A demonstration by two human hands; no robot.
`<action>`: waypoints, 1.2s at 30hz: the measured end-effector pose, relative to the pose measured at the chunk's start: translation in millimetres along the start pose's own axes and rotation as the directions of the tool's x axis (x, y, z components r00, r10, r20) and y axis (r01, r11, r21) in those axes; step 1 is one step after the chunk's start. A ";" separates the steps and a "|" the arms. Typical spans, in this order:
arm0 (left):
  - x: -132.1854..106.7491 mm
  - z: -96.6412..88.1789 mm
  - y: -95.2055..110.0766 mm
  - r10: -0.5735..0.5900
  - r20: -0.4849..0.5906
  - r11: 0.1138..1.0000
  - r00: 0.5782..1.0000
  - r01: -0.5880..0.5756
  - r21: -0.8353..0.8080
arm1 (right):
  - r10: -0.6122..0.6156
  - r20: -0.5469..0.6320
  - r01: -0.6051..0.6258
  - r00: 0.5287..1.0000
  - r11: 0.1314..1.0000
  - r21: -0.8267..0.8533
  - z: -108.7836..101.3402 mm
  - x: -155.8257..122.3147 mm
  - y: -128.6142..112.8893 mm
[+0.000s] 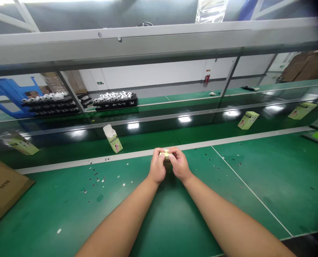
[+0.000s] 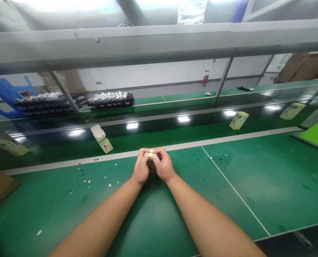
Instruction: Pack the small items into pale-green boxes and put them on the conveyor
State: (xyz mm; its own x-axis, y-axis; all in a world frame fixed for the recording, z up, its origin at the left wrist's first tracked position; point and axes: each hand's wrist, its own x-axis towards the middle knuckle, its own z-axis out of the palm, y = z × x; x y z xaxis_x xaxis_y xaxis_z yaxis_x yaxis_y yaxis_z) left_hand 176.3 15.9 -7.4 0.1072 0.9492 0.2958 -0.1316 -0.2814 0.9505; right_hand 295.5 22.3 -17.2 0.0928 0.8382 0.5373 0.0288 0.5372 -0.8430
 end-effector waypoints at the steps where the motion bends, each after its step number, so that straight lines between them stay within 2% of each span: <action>1: -0.4 2.1 -1.0 -0.011 -0.018 0.999 1.000 0.010 -0.033 | 0.007 0.009 -0.008 1.000 1.000 0.029 0.5 -0.1 1.4; 4: 0.1 5.8 -2.2 0.007 -0.052 0.997 0.999 -0.011 -0.070 | 0.041 0.035 -0.044 0.999 0.994 0.099 2.1 -1.2 3.7; 11: 1.2 4.9 -4.7 0.046 -0.050 0.999 0.998 -0.047 -0.023 | 0.140 0.046 -0.147 0.989 0.958 0.246 5.3 -6.9 4.3; 15: 0.2 5.7 -5.4 0.069 -0.041 0.997 0.997 -0.071 -0.040 | 0.176 0.038 -0.180 0.984 0.951 0.252 9.1 -8.6 0.6; 20: 1.0 7.6 -3.7 0.060 -0.084 0.998 0.995 -0.062 -0.023 | 0.170 -0.042 -0.161 0.985 0.973 0.165 16.8 -8.6 -7.6; 26: 3.0 8.5 -7.6 0.039 -0.090 0.999 0.995 -0.038 0.021 | 0.200 -0.033 -0.194 0.979 0.970 0.145 18.5 -6.7 -5.4; 29: 3.6 4.7 -10.7 0.035 -0.058 0.998 0.998 -0.032 0.046 | 0.149 -0.018 -0.148 0.989 0.988 0.046 15.1 -12.4 -2.0; 31: 3.4 -3.0 -14.3 0.042 -0.034 0.997 0.999 -0.040 0.063 | 0.036 0.065 -0.028 0.997 0.991 -0.132 11.0 -13.7 0.5; 34: 4.3 -22.2 -23.6 0.009 -0.061 0.995 0.998 -0.003 0.099 | -0.089 0.300 0.217 0.950 0.878 -0.427 2.5 5.5 6.4; 35: 5.3 -29.1 -27.5 -0.013 -0.093 0.993 0.996 0.023 0.112 | -0.082 0.336 0.250 0.938 0.831 -0.496 -0.9 19.6 9.1; 36: 6.7 -35.5 -31.4 -0.024 -0.118 0.991 0.993 0.039 0.125 | -0.063 0.322 0.241 0.945 0.797 -0.553 -4.7 37.0 12.3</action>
State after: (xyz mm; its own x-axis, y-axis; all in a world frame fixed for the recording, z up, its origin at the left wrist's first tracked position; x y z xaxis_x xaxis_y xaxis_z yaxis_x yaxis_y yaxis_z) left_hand 146.1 36.1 -38.6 -0.0066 0.9656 0.2598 -0.0029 -0.2598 0.9656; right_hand 303.9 59.5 -7.8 -0.2344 0.7884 0.5688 0.5962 0.5787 -0.5564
